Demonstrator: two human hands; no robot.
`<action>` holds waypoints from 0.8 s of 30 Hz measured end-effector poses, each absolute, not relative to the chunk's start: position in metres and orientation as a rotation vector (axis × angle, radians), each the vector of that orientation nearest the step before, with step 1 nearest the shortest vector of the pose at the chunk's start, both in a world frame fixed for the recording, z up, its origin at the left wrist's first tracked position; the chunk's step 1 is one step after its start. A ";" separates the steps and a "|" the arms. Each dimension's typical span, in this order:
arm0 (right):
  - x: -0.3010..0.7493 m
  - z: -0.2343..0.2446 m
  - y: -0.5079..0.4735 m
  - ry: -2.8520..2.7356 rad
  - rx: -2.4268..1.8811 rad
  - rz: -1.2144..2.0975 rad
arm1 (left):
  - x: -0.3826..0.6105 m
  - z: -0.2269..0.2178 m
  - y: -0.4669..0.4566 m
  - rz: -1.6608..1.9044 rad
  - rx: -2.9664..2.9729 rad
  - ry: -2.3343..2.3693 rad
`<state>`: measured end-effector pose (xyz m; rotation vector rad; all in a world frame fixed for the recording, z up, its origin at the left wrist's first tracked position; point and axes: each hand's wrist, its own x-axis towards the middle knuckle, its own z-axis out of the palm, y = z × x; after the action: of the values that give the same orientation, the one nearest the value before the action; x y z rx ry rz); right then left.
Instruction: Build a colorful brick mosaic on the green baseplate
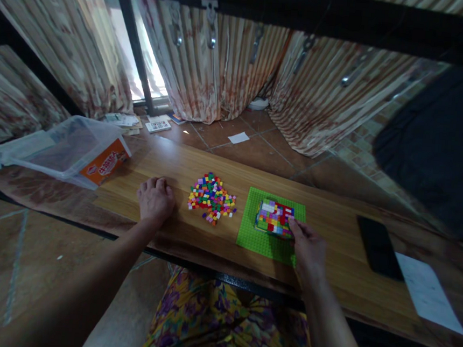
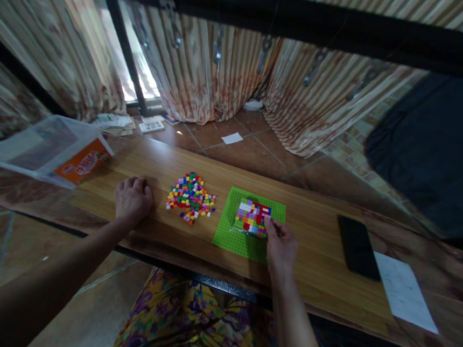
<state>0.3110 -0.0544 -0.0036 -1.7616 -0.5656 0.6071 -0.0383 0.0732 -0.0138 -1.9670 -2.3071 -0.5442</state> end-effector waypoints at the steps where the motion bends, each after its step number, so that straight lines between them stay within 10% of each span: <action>1: 0.311 -0.004 -0.054 -0.571 -1.766 0.607 | -0.038 -0.014 0.073 -0.541 -1.967 -2.308; 24: 0.312 -0.008 -0.056 -0.523 -1.661 0.625 | -0.038 -0.012 0.073 -0.561 -1.973 -2.293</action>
<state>0.3118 -0.0563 -0.0081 -1.6615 -0.5229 0.6253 -0.0376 0.0729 -0.0121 -1.9726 -2.2927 -0.5612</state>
